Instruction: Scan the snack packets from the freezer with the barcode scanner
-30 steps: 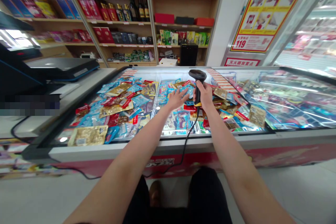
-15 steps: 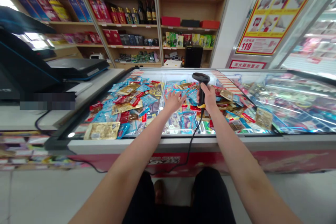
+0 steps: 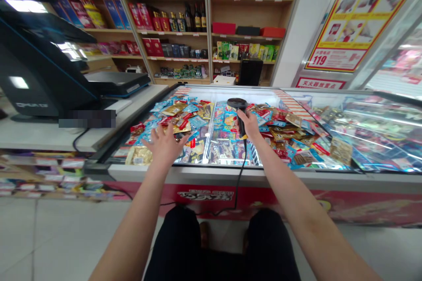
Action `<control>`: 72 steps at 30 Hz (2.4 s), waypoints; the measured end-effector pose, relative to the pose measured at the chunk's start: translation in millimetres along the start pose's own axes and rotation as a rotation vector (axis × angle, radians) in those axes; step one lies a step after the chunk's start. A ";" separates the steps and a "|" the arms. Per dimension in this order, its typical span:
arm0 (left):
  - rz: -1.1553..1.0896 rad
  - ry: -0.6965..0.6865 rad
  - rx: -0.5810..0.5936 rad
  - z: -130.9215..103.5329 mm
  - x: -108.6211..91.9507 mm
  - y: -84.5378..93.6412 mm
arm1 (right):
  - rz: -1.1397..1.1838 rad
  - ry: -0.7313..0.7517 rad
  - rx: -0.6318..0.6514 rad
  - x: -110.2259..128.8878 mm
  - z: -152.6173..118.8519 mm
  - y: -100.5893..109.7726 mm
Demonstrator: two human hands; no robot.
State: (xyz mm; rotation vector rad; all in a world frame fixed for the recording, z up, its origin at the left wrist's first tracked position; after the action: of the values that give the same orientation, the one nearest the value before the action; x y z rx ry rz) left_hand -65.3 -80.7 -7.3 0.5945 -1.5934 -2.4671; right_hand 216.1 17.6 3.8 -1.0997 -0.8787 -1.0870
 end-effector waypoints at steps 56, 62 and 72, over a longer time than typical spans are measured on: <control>-0.775 0.017 -0.273 126.5 -114.5 -51.6 | -0.011 -0.088 0.064 -4.6 31.0 -4.8; -0.847 -0.095 -0.146 122.0 -118.9 -61.5 | -0.033 -0.086 0.064 -5.2 26.0 -4.2; -0.757 -0.131 0.174 121.8 -119.8 -81.8 | -0.075 -0.069 0.088 -3.0 21.7 -1.9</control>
State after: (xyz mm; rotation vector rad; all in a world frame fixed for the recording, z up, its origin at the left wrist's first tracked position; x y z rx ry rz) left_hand 2.3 96.2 -7.5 1.2903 -1.9083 -2.9244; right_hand 213.0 39.1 6.7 -1.0432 -1.0197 -1.0671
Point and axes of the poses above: each hand's wrist, its own z-axis towards the middle knuckle, its own y-axis out of the back of the hand, x = y × z, the point moved 2 cm from there along z, towards the middle knuckle, and after that the axes turned 2 degrees about -x, right-handed, at the moved point
